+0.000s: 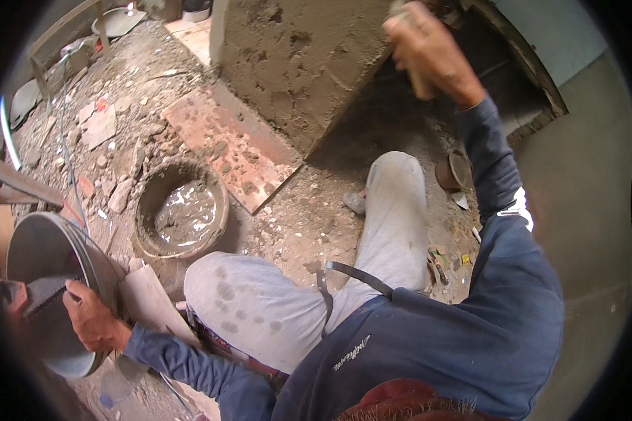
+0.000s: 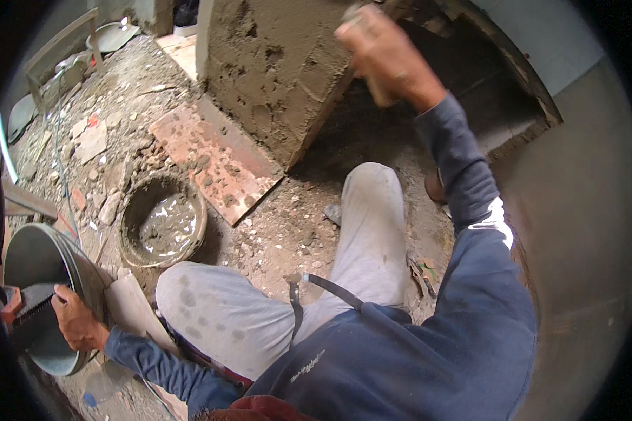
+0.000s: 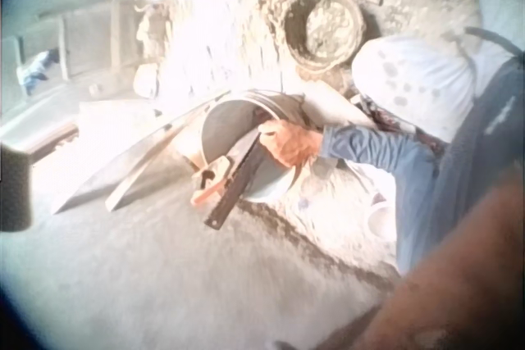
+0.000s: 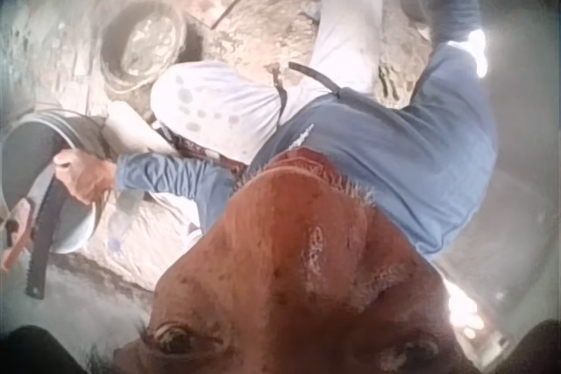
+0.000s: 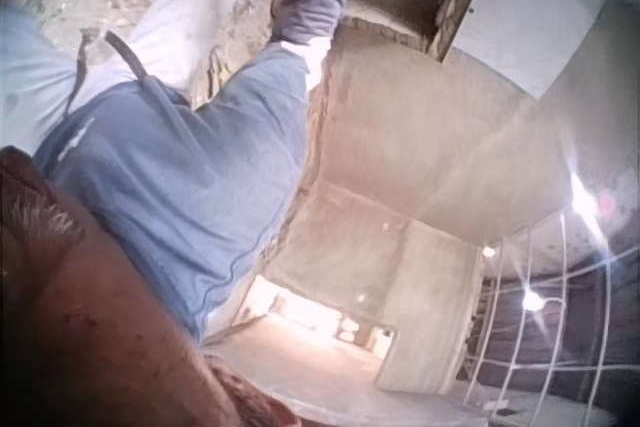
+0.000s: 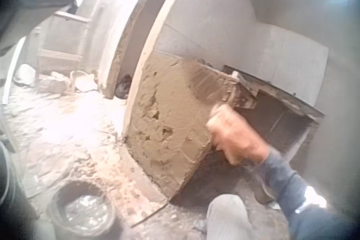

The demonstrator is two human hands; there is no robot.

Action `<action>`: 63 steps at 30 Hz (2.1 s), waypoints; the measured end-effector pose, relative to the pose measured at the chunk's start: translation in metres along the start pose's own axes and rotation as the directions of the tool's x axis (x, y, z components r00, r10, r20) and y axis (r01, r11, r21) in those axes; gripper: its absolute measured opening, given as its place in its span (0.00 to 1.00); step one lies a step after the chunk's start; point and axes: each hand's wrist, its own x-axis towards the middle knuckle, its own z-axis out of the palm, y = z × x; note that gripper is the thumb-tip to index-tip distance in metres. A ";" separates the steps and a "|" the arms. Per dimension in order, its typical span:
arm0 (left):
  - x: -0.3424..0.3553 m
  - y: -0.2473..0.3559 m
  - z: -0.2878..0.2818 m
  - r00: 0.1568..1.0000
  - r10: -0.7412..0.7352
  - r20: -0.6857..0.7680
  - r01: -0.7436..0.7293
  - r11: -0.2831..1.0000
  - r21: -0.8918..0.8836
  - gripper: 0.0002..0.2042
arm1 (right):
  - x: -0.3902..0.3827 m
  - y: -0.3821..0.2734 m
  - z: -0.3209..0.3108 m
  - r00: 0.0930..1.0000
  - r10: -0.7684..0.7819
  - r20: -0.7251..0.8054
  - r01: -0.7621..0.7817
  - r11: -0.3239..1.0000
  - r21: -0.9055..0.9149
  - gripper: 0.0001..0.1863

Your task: The person applies plaster to a corner of a wall using a trowel and a wooden board to level and smooth the surface.

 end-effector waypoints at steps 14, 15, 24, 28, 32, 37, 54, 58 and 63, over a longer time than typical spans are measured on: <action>-0.002 0.014 -0.008 0.998 -0.044 -0.054 0.046 0.998 0.043 0.22 | -0.073 -0.035 0.426 0.459 -0.297 0.837 0.735 0.657 -0.170 0.14; -0.001 0.018 -0.008 0.998 -0.043 -0.055 0.046 0.998 0.045 0.22 | -0.068 -0.033 0.423 0.426 -0.272 0.863 0.697 0.707 -0.121 0.13; -0.002 0.021 -0.013 0.997 -0.042 -0.070 0.048 0.995 0.086 0.24 | -0.073 0.051 0.408 0.412 -0.375 0.830 0.210 0.926 0.314 0.26; -0.007 0.019 -0.016 0.995 -0.077 -0.064 0.082 0.994 0.077 0.24 | -0.085 0.033 0.376 0.475 -0.216 0.853 0.218 0.968 0.124 0.26; -0.004 0.024 -0.016 0.996 -0.078 -0.041 0.080 0.994 0.071 0.25 | -0.085 0.050 0.381 0.554 -0.262 0.790 0.206 0.963 0.175 0.24; -0.004 0.019 -0.016 0.996 -0.083 -0.031 0.086 0.993 0.076 0.25 | -0.087 0.035 0.356 0.630 -0.225 0.743 0.189 0.973 0.135 0.22; -0.003 0.013 -0.014 0.997 -0.033 -0.070 0.036 0.999 0.041 0.22 | -0.039 0.002 0.308 0.605 -0.227 0.763 -0.095 0.931 0.352 0.18; -0.002 0.011 -0.006 0.996 -0.020 -0.088 0.022 0.999 0.027 0.21 | 0.010 -0.017 0.274 0.550 -0.121 0.826 -0.499 0.746 0.441 0.17; -0.003 0.022 -0.011 0.995 -0.029 -0.097 0.029 1.000 0.000 0.20 | 0.107 0.091 0.273 0.567 0.178 0.804 -0.764 0.477 0.434 0.16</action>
